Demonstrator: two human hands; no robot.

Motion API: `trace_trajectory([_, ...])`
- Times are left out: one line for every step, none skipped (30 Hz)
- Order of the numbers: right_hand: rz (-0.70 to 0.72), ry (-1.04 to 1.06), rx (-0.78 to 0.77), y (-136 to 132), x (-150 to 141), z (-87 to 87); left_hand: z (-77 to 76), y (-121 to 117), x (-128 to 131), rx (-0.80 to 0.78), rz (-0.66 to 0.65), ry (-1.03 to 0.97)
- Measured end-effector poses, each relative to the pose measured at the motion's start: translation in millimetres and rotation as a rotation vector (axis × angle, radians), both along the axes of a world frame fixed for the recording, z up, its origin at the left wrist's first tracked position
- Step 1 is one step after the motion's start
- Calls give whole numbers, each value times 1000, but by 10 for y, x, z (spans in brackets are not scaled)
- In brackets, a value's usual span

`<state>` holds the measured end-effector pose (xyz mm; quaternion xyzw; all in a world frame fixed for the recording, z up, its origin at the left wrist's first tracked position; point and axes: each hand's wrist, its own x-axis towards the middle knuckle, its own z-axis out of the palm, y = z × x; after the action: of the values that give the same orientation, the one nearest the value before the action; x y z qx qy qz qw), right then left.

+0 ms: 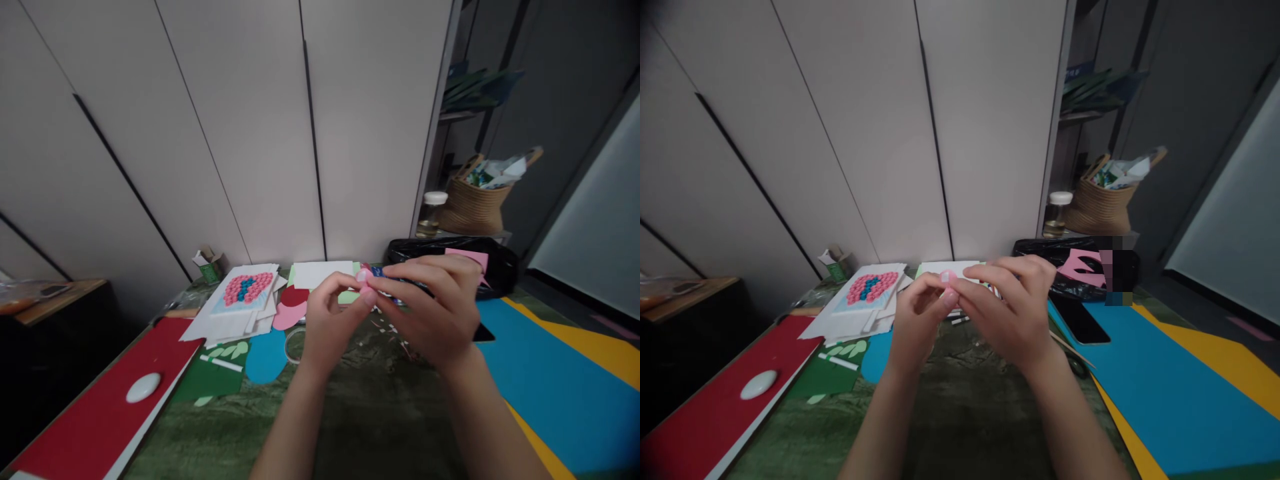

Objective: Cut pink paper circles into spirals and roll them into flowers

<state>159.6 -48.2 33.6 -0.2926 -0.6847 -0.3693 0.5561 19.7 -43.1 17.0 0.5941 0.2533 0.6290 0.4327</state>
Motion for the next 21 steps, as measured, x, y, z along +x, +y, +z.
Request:
trace_trajectory([-3, -3, 1, -3, -1, 4, -3, 0, 0, 1, -2, 0])
trace_trajectory([-4, -7, 3, -6, -3, 7, -6, 0, 0, 1, -7, 2])
trace_trajectory([-5, -9, 8, -8, -5, 9, -8, 2, -1, 2, -10, 5])
trace_trajectory([-6, -10, 7, -9, -8, 10, -8, 3, -4, 5, -8, 12])
trace_trajectory([-6, -10, 6, -8, -11, 9, -6, 3, -8, 12, 2, 26])
trace_trajectory([-3, -10, 5, -6, -13, 7, -2, 1, -12, 25, 21, 45])
trace_trajectory([1, -13, 4, -4, -14, 3, 4, -3, -18, 42, 46, 68])
trace_trajectory([3, -14, 2, -1, -15, -1, 11, -10, -23, 61, 72, 93])
trace_trajectory([4, -17, -2, 3, -16, -5, 19, -17, -28, 77, 94, 116])
trace_trajectory([5, -22, -9, 6, -17, -10, 27, -25, -31, 86, 111, 139])
trace_trajectory([5, -25, -19, 9, -18, -14, 33, -32, -34, 88, 124, 157])
trace_trajectory([1, -30, -36, 12, -20, -17, 37, -35, -34, 84, 133, 169])
trace_trajectory([-5, -33, -57, 15, -24, -19, 38, -35, -33, 74, 134, 175])
trace_trajectory([-10, -39, -80, 17, -28, -21, 36, -31, -30, 64, 127, 174])
trace_trajectory([-13, -45, -102, 20, -33, -21, 32, -23, -25, 56, 113, 165])
trace_trajectory([-17, -50, -122, 22, -37, -21, 26, -11, -20, 48, 90, 150])
trace_trajectory([-19, -55, -137, 25, -41, -21, 18, 2, -16, 39, 60, 130])
trace_trajectory([-18, -59, -147, 28, -43, -21, 10, 16, -11, 29, 24, 106])
trace_trajectory([-17, -59, -151, 31, -44, -21, 2, 28, -9, 20, -13, 80])
trace_trajectory([-17, -58, -152, 34, -42, -21, -6, 39, -8, 13, -48, 54])
trace_trajectory([-17, -55, -150, 36, -38, -22, -12, 48, -10, 8, -80, 30])
